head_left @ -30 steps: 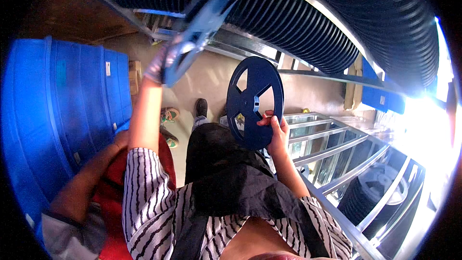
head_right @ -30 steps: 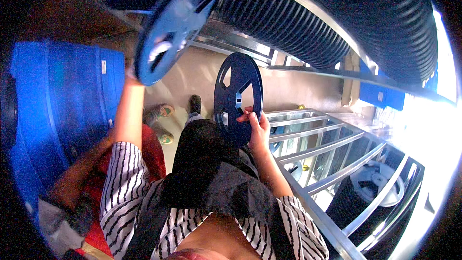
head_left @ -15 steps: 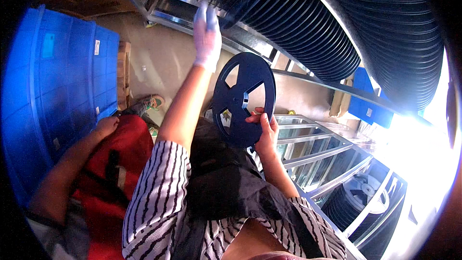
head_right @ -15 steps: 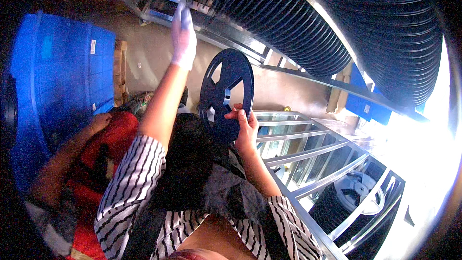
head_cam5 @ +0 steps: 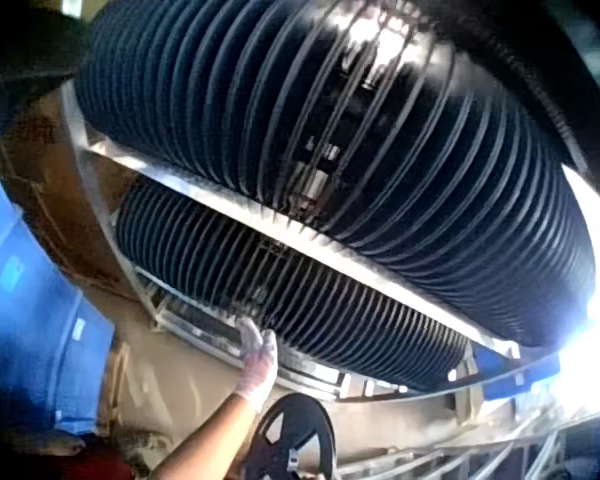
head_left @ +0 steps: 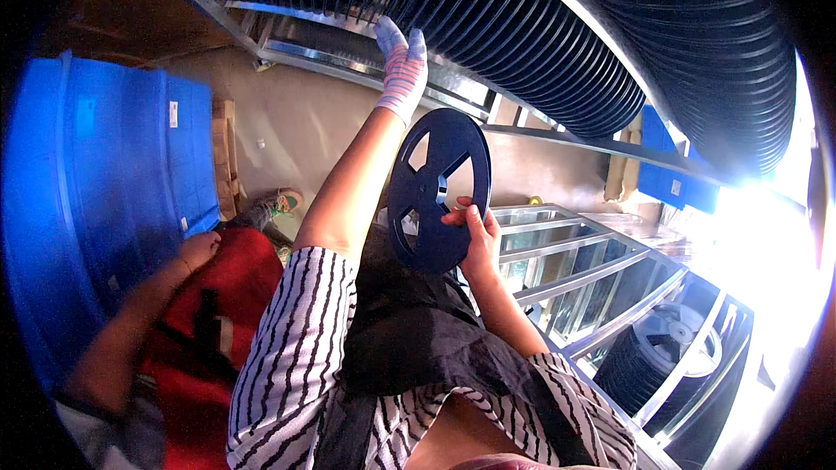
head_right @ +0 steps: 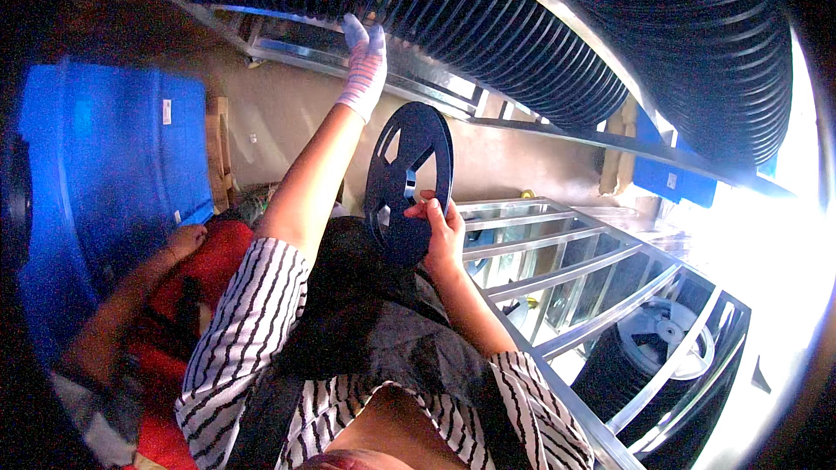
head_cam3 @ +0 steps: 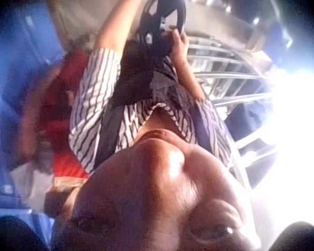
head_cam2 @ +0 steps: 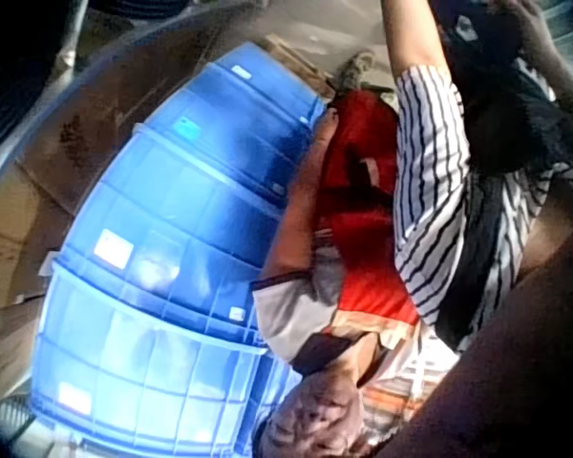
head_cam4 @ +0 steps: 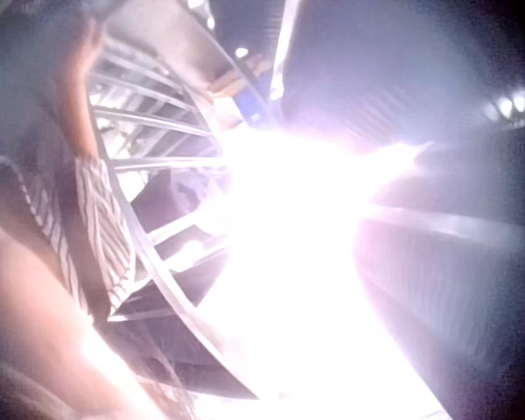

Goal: The person repeatedly picks up blue plastic circular parts and stacks them onto a metal rack. They handle the parts one at a time, aligning and placing them in a growing stack.

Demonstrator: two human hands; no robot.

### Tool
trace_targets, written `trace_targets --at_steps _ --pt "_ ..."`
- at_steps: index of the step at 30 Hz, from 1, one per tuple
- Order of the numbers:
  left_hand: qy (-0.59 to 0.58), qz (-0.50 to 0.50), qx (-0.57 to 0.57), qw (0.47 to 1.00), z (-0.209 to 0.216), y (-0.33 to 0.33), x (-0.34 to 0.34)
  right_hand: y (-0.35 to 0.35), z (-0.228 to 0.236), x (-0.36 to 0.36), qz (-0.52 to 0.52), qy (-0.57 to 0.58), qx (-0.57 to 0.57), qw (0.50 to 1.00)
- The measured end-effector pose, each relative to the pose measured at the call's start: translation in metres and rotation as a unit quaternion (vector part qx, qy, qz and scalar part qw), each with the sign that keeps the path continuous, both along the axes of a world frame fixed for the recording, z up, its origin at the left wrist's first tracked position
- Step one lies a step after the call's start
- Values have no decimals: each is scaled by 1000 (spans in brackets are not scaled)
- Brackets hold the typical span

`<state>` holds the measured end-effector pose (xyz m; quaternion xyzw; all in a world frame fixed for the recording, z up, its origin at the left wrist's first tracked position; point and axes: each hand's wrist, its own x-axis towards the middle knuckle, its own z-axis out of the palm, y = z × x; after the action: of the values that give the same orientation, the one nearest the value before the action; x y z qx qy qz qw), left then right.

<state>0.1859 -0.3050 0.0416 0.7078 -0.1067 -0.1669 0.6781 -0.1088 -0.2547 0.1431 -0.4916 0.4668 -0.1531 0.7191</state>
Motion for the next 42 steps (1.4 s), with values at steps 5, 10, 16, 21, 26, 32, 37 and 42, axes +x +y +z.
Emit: trace_targets --at_steps 5,10,16,21,26,32,37,42 --pt "29 -8 1 1000 -4 -6 0 -1 7 5 -21 12 27 999" --pt "-38 49 41 997 -7 -5 4 -2 8 8 -25 6 29 999" --pt "-72 42 203 976 19 -12 -9 -3 7 10 -23 9 20 999" --pt "-77 74 209 972 29 -14 -8 -1 11 10 -49 2 33 998" --pt "-96 76 245 962 15 -13 -1 -1 11 11 -41 -6 11 999" --pt "-117 70 253 958 -16 45 -37 -6 11 11 -21 -31 -4 999" --pt "38 -238 334 911 -112 188 -124 -6 -14 22 -17 -25 37 999" --pt "234 -363 411 803 -172 316 -173 9 -55 20 -56 19 -7 998"
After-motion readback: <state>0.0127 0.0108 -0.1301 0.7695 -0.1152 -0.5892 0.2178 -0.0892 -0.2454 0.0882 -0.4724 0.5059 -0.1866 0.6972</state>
